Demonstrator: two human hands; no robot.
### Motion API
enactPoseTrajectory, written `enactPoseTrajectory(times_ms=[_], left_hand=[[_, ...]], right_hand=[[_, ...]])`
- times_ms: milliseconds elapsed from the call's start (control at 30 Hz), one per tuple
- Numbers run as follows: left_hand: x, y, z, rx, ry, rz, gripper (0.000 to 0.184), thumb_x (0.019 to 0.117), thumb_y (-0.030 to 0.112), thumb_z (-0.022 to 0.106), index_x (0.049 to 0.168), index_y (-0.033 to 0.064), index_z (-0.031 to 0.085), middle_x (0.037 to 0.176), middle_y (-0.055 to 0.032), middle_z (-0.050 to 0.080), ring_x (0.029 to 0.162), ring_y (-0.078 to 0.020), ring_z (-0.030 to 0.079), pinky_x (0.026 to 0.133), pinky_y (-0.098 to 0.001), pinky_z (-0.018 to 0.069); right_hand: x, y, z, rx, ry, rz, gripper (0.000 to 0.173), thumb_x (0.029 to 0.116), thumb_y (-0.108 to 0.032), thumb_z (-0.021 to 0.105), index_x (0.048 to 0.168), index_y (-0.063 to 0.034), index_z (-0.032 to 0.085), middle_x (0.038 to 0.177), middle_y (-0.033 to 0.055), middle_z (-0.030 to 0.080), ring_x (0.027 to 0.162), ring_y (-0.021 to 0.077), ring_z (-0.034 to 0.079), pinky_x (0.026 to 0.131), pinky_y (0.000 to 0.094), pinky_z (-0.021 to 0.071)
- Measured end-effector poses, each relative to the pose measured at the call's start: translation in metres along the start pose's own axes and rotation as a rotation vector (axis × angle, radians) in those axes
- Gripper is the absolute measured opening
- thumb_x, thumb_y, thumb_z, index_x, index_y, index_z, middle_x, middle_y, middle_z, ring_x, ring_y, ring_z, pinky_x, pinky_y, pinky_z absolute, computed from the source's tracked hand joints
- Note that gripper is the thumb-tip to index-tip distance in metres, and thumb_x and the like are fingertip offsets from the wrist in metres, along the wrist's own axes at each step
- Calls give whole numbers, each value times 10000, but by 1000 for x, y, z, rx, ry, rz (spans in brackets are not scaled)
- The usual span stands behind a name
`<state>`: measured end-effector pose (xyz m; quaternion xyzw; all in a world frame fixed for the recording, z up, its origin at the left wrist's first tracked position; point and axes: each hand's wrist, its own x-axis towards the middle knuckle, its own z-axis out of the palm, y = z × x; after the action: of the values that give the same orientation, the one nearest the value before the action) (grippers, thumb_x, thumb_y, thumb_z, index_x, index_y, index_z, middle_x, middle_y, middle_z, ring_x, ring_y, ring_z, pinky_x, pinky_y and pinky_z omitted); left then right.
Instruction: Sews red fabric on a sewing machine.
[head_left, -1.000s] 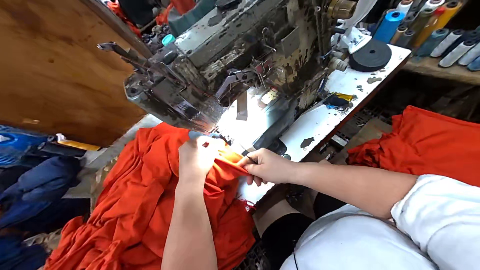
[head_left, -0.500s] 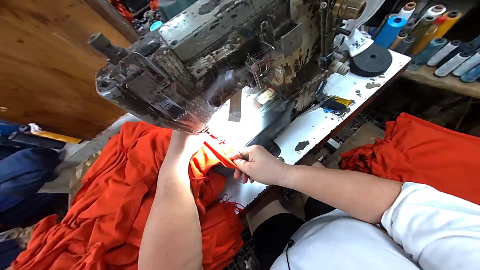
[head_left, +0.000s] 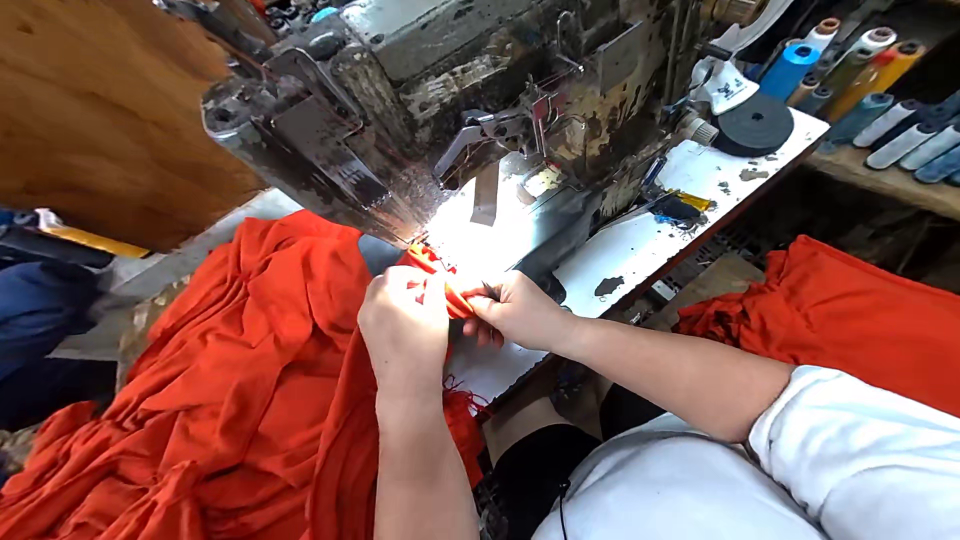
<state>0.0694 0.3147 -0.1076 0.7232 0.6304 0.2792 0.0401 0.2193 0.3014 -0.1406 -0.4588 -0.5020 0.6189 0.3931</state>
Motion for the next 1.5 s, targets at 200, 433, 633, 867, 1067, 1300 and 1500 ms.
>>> enactPoseTrajectory(times_ms=[200,433,633,867,1067,1300,1500], left_hand=[[6,-17,-2,-126,2,-46,303,844,187,835,1023,35,645,834,-84,669,730,-181,655,682,-422,551],[11,-2,-26,-1267,-25,-354,188,1011,-7,538,956,141,641,839,13,712,683,-53,688,620,-208,600],[15,-1,-32,-1143,20,-132,178,959,5,598,943,181,617,841,54,697,691,-38,679,638,-200,598],[16,-26,-41,125,-379,817,327,991,164,466,1113,111,765,1227,-90,712,1065,-278,718,812,-500,603],[32,-29,-54,313,-451,856,325,1034,287,415,861,161,660,766,-12,620,621,-212,654,468,-438,508],[48,-19,-67,358,-499,801,253,994,247,500,844,162,685,729,-13,612,664,-225,644,543,-469,506],[57,-24,-70,362,-557,670,215,961,341,608,1005,151,699,754,-15,645,641,-234,650,542,-500,513]], right_hand=[[0,0,1,-6,10,-30,236,1081,-93,480,1083,27,683,798,40,738,593,46,661,532,199,543],[-1,-12,-9,9,-122,-17,413,1116,-350,439,1016,0,636,703,36,689,509,51,599,469,194,480],[-5,-20,-6,-606,-7,-483,164,970,-164,692,980,-14,757,983,116,700,889,196,667,814,381,561],[-25,-8,-11,-367,-242,-280,197,1014,-146,638,940,29,692,737,42,666,609,27,608,602,189,519],[-6,1,-18,-440,-206,-304,193,1005,-150,643,956,24,710,771,55,685,638,45,623,632,222,537],[2,-15,-24,-495,-268,-252,225,1028,-178,618,936,-1,722,693,20,656,577,20,578,575,216,496],[-2,-10,-22,-447,-232,-261,243,1034,-185,621,945,17,724,699,39,670,574,23,596,565,200,507]])
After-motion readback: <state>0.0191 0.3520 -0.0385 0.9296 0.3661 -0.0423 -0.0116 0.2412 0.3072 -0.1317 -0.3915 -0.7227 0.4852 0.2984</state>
